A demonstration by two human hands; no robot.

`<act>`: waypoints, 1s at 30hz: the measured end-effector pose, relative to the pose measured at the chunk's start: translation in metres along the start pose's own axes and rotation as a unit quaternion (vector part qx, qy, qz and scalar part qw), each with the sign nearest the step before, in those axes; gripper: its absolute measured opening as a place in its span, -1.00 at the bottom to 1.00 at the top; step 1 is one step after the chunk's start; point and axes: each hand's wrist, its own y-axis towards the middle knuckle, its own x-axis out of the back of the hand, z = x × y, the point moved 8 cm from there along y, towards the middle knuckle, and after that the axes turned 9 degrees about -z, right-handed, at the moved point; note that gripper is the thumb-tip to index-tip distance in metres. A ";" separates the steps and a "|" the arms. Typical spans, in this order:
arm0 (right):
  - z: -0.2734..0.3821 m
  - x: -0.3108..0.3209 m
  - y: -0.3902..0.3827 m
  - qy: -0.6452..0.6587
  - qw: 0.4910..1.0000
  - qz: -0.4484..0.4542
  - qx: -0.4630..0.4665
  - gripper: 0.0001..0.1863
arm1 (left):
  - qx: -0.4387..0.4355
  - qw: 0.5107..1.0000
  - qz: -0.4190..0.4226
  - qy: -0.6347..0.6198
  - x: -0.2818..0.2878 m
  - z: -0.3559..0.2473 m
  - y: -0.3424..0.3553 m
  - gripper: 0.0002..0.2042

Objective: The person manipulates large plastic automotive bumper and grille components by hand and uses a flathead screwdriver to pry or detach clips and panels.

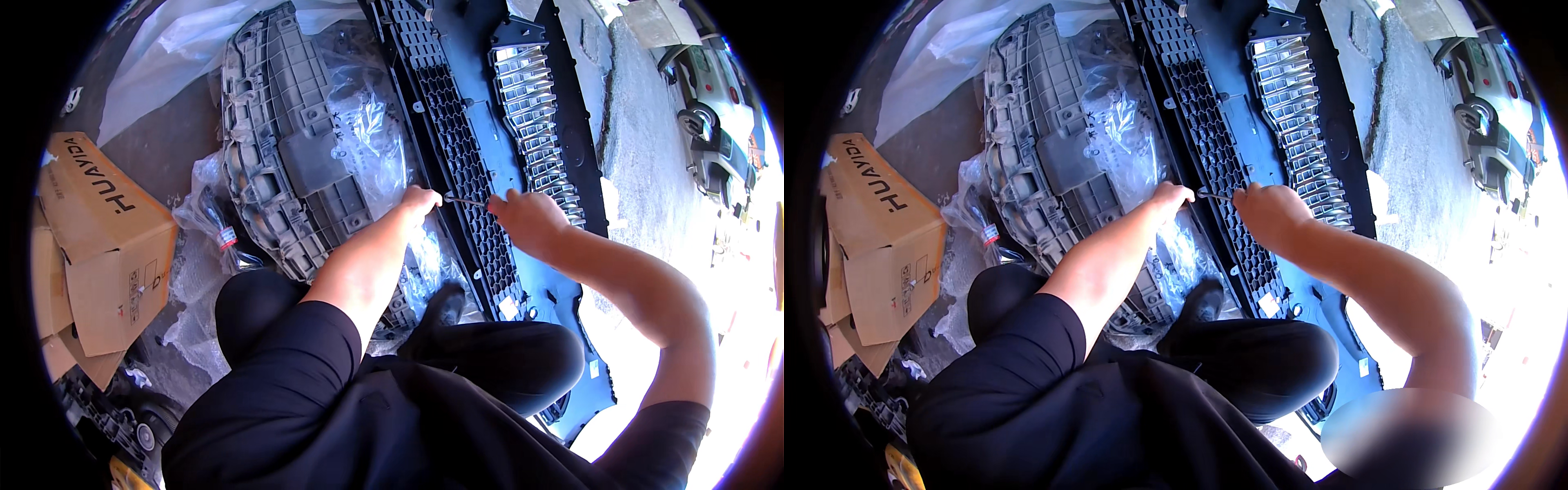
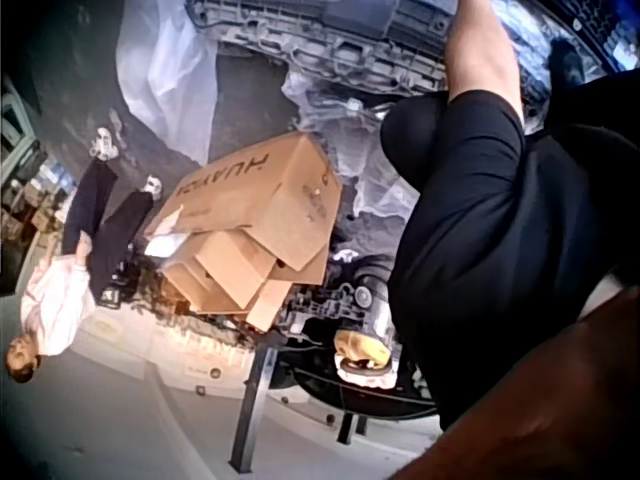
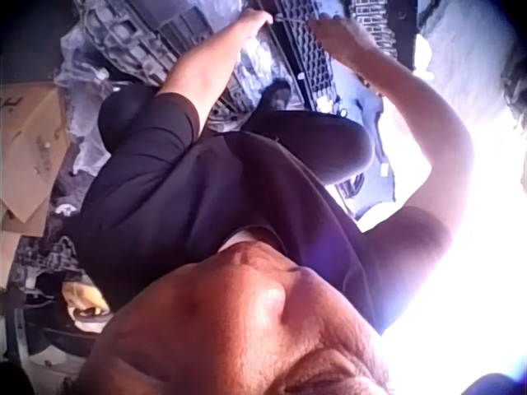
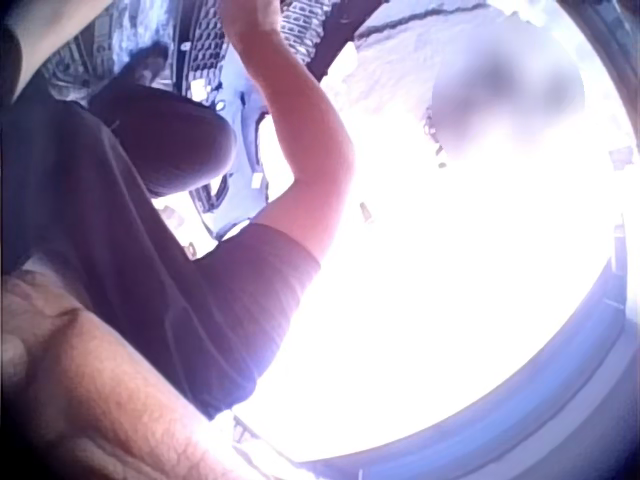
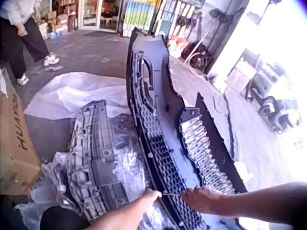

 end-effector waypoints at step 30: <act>-0.010 -0.023 0.000 0.344 0.876 0.097 -0.324 -0.69 | -0.014 0.999 0.006 0.044 0.002 -0.011 -0.014 -0.64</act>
